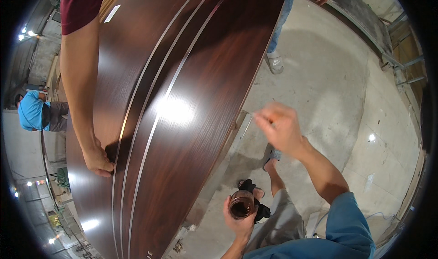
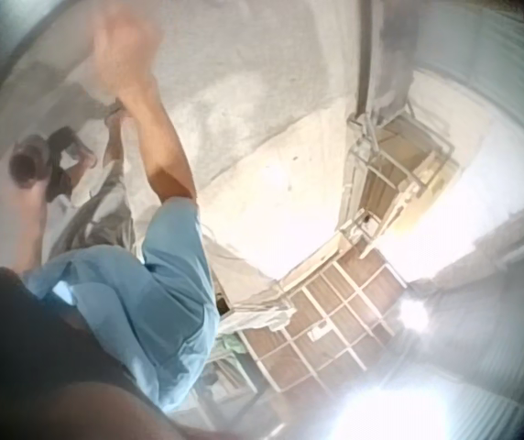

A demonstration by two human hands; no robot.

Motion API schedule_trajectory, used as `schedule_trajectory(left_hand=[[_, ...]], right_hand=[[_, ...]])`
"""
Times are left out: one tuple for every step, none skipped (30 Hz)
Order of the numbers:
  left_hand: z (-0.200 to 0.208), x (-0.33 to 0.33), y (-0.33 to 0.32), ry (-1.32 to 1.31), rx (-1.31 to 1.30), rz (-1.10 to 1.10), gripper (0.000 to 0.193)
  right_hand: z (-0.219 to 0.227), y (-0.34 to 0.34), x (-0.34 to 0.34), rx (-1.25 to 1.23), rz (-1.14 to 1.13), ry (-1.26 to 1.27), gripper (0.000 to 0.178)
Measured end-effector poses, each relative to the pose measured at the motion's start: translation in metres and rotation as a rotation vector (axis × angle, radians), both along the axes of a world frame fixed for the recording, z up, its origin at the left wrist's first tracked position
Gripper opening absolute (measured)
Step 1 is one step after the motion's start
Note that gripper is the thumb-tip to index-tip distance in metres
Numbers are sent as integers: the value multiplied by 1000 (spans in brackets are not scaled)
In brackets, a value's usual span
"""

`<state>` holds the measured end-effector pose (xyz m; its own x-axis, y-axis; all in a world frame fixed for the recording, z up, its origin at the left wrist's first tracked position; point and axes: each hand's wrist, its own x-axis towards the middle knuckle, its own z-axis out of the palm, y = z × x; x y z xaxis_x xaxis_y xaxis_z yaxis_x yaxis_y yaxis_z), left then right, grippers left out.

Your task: The person applies a dark finish to a large wooden tabletop using a small brush and a container of finish. They repeatedly dip the brush and spread the finish along the surface, focusing on edges and inlaid lines. Another person wipes the surface with a cloth while the camera wearer continues applying finish.

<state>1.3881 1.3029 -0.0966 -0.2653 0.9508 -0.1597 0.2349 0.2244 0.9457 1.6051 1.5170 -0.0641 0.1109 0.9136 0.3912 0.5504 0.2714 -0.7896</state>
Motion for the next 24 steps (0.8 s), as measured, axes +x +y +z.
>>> schedule_trajectory(left_hand=[[0,5,3,-37,31,-1,100],[-1,8,6,0,24,3,101],[-1,12,9,14,32,-4,101],[1,15,11,8,62,-16,101],[1,18,13,3,20,0,101],[2,22,16,-23,2,15,101],[2,25,18,-65,14,11,102],[4,27,21,-1,28,-8,100],[5,29,23,47,70,-46,99],[6,31,25,67,93,-67,98],[7,33,26,87,116,-88,98],[7,35,27,77,123,-90,98],[8,37,27,49,98,-61,99],[8,39,26,20,75,-31,99],[9,42,25,-32,24,29,101],[8,44,25,-54,-7,61,102],[8,46,24,-77,-37,94,103],[8,47,24,-68,-50,99,103],[8,49,25,-75,-55,108,103],[8,51,26,-82,-60,116,103],[9,54,27,-106,-55,130,103],[8,57,30,-108,-50,132,103],[9,60,32,-111,-44,135,104],[8,63,37,-92,-42,126,104]], right_hand=[[-1,5,5,45,-3,1,9],[0,5,7,17,-24,12,8],[1,8,12,-56,-95,58,8],[1,8,13,36,31,13,8],[2,7,14,87,102,-1,8],[2,10,17,207,230,-24,8],[1,9,17,125,169,-57,8],[0,12,21,110,164,-95,7],[-2,14,22,100,167,-136,7],[-4,15,26,29,96,-59,8],[-6,20,31,-36,33,16,8],[-7,19,32,-132,-91,118,9],[-8,21,36,-40,28,37,9],[-9,22,38,17,83,-18,10],[-9,22,39,125,168,-65,10],[-8,23,41,81,157,-84,10],[-7,23,42,87,178,-93,10],[-6,24,43,119,246,-111,10],[-5,24,44,15,138,-62,10],[-4,25,45,-63,75,-25,11],[-4,29,48,-144,-44,36,11],[-4,30,50,-72,73,-26,11],[-5,34,53,-6,133,-62,11],[-6,37,56,110,223,-92,11]])
